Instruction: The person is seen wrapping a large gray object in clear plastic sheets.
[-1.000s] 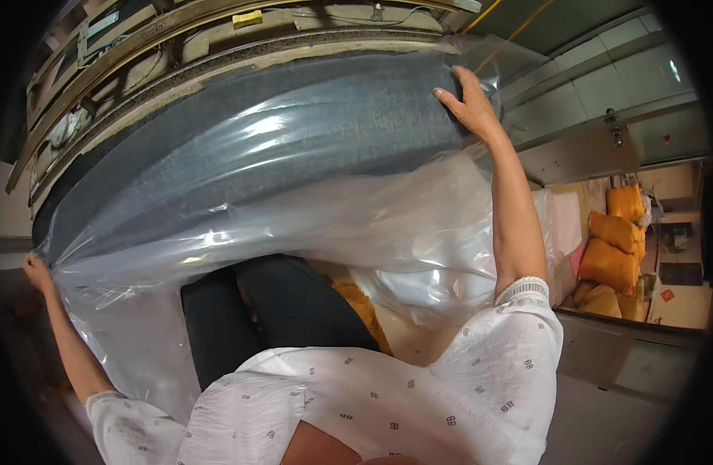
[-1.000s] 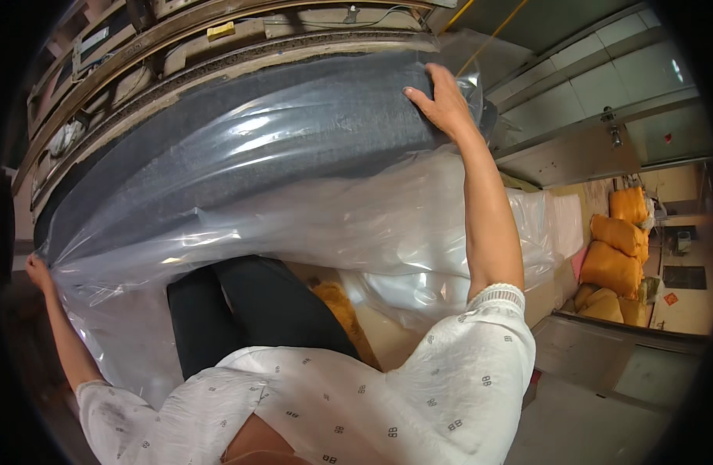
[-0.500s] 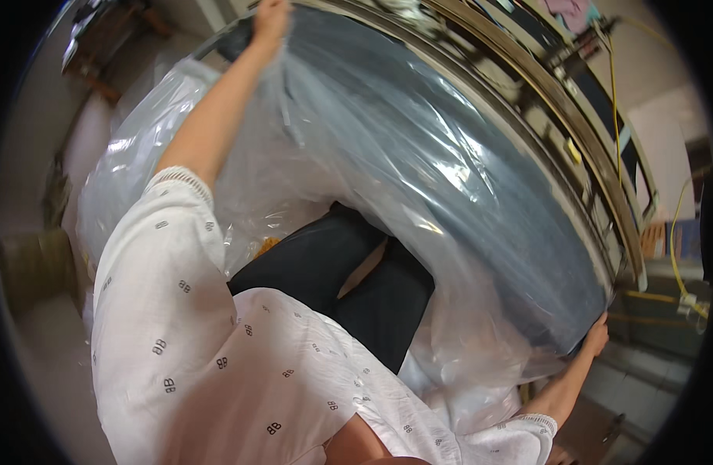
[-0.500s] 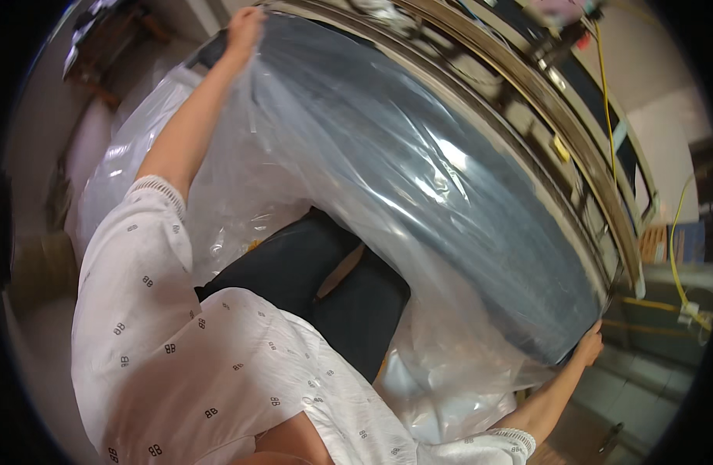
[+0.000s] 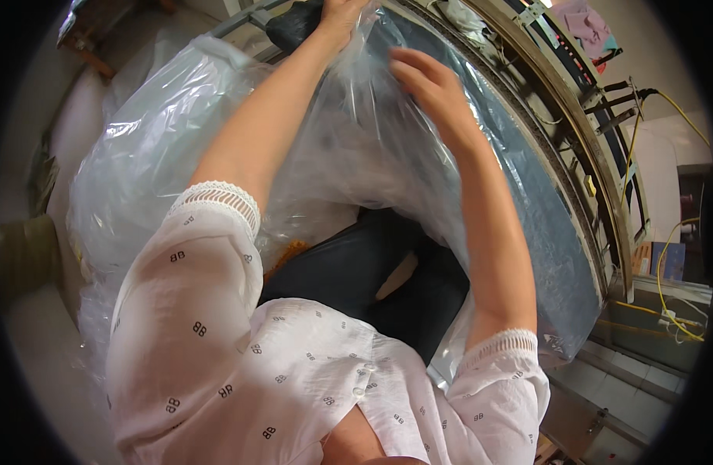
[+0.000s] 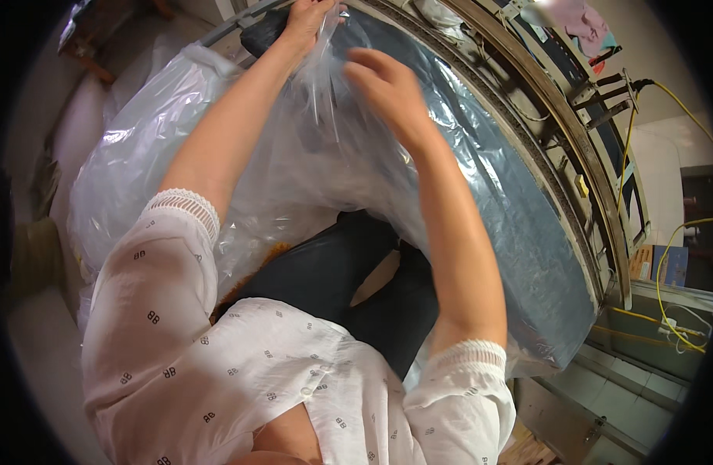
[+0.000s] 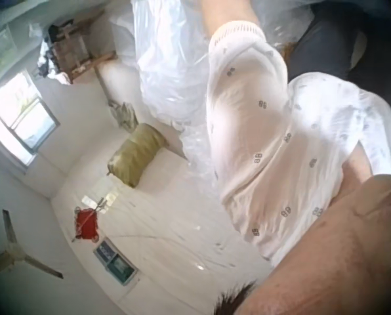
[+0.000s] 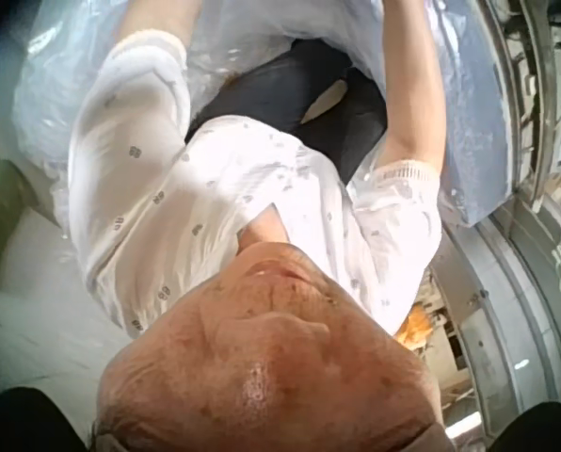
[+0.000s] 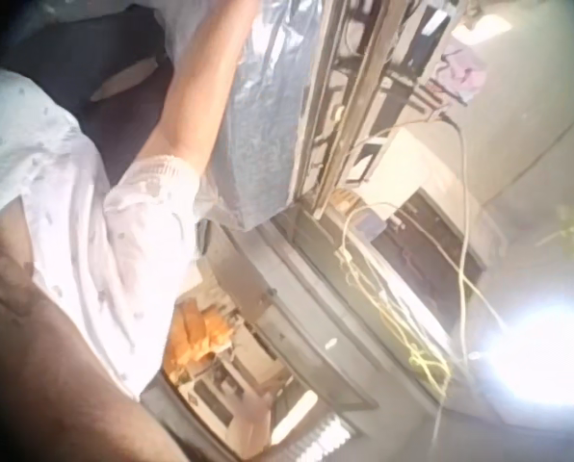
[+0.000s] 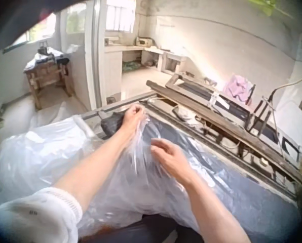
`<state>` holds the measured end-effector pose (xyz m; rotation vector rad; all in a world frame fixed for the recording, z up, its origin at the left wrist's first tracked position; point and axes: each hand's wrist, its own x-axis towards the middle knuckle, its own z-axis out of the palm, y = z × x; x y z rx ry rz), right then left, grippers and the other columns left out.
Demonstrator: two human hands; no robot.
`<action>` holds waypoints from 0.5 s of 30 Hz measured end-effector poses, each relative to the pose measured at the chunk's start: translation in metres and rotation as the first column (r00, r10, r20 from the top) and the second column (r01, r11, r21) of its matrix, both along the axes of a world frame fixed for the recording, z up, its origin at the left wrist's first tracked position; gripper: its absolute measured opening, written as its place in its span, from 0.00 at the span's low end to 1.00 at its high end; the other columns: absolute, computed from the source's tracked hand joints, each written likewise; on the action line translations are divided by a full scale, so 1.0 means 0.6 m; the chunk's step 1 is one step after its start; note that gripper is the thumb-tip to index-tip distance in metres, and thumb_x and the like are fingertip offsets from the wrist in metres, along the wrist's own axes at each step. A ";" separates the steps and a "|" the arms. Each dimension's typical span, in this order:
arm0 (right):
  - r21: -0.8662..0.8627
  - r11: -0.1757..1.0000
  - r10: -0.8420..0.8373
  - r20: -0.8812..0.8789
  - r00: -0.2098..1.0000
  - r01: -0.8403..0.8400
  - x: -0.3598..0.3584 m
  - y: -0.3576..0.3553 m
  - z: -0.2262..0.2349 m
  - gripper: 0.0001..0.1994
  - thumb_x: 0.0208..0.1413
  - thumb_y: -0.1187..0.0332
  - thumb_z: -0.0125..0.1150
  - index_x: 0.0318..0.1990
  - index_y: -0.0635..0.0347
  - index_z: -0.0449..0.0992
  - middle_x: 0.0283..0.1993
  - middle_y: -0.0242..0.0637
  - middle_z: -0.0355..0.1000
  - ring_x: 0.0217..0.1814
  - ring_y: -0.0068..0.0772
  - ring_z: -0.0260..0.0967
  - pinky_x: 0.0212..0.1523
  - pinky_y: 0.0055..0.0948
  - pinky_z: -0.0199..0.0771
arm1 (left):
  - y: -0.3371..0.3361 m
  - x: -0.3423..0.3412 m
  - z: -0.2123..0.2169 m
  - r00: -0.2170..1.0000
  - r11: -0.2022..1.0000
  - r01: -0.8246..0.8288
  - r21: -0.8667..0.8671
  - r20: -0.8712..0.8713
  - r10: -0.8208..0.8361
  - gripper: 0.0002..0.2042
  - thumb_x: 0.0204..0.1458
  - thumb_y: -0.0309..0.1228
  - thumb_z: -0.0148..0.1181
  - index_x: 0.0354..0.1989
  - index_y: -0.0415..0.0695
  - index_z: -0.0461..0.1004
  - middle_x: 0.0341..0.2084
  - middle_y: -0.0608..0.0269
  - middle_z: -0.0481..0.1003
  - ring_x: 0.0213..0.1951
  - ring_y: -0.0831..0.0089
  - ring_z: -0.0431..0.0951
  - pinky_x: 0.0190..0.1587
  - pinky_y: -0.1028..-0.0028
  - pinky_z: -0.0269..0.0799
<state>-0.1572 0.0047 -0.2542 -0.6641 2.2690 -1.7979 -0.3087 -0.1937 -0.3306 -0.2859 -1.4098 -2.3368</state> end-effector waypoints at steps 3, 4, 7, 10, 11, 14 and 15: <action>0.221 0.969 -0.060 -0.240 0.969 0.114 -0.044 -0.076 -0.035 0.16 0.51 0.63 0.57 0.44 0.64 0.72 0.39 0.36 0.72 0.40 0.28 0.68 0.42 0.26 0.67 | 0.005 -0.015 -0.006 0.999 1.000 -0.007 0.001 0.031 0.007 0.03 0.54 0.28 0.52 0.29 0.46 0.68 0.19 0.70 0.66 0.20 0.80 0.66 0.24 0.80 0.64; 0.387 0.888 -0.030 -0.493 0.869 0.250 -0.053 -0.088 -0.044 0.14 0.51 0.64 0.57 0.42 0.65 0.72 0.36 0.36 0.73 0.37 0.28 0.68 0.39 0.26 0.68 | -0.004 -0.024 -0.017 0.997 0.999 -0.037 -0.040 0.060 0.039 0.04 0.55 0.29 0.51 0.29 0.47 0.68 0.18 0.70 0.66 0.21 0.80 0.66 0.24 0.80 0.63; 0.063 0.967 -0.220 -0.291 0.931 0.248 -0.039 -0.086 -0.016 0.11 0.52 0.65 0.56 0.36 0.65 0.70 0.31 0.35 0.72 0.29 0.25 0.67 0.32 0.26 0.68 | -0.034 -0.028 -0.042 0.932 0.890 -0.347 -0.295 -0.005 0.362 0.06 0.55 0.31 0.49 0.31 0.43 0.69 0.20 0.65 0.69 0.26 0.75 0.69 0.29 0.76 0.66; -0.218 0.958 -0.049 0.522 0.851 0.188 -0.019 -0.039 -0.011 0.08 0.53 0.65 0.56 0.36 0.59 0.71 0.30 0.30 0.72 0.24 0.19 0.63 0.28 0.24 0.67 | 0.019 0.001 -0.006 0.880 0.768 -0.455 -0.450 -0.097 0.464 0.09 0.55 0.33 0.48 0.33 0.40 0.70 0.25 0.58 0.73 0.30 0.69 0.72 0.35 0.71 0.67; -0.160 0.987 0.078 0.564 0.822 0.016 0.018 -0.042 0.007 0.12 0.52 0.61 0.57 0.38 0.60 0.71 0.31 0.30 0.72 0.25 0.19 0.63 0.29 0.23 0.66 | 0.000 0.002 -0.014 0.871 0.746 -0.470 -0.472 -0.108 0.480 0.10 0.54 0.34 0.48 0.35 0.39 0.70 0.28 0.52 0.74 0.33 0.63 0.74 0.39 0.68 0.68; 0.153 0.879 0.308 0.539 0.784 -0.451 0.112 0.019 0.001 0.18 0.50 0.52 0.58 0.39 0.58 0.75 0.37 0.33 0.73 0.32 0.22 0.65 0.34 0.26 0.67 | 0.030 0.017 0.004 0.834 0.663 -0.525 -0.534 -0.169 0.525 0.09 0.53 0.33 0.48 0.35 0.40 0.69 0.28 0.49 0.73 0.33 0.58 0.74 0.37 0.66 0.68; 0.374 0.795 0.256 0.508 0.823 -0.478 0.141 0.045 -0.005 0.18 0.50 0.52 0.59 0.37 0.58 0.76 0.37 0.34 0.73 0.34 0.25 0.65 0.36 0.26 0.67 | 0.046 0.026 0.020 0.875 0.710 -0.435 -0.555 -0.072 0.479 0.09 0.53 0.33 0.47 0.35 0.40 0.69 0.27 0.47 0.72 0.33 0.55 0.73 0.37 0.65 0.68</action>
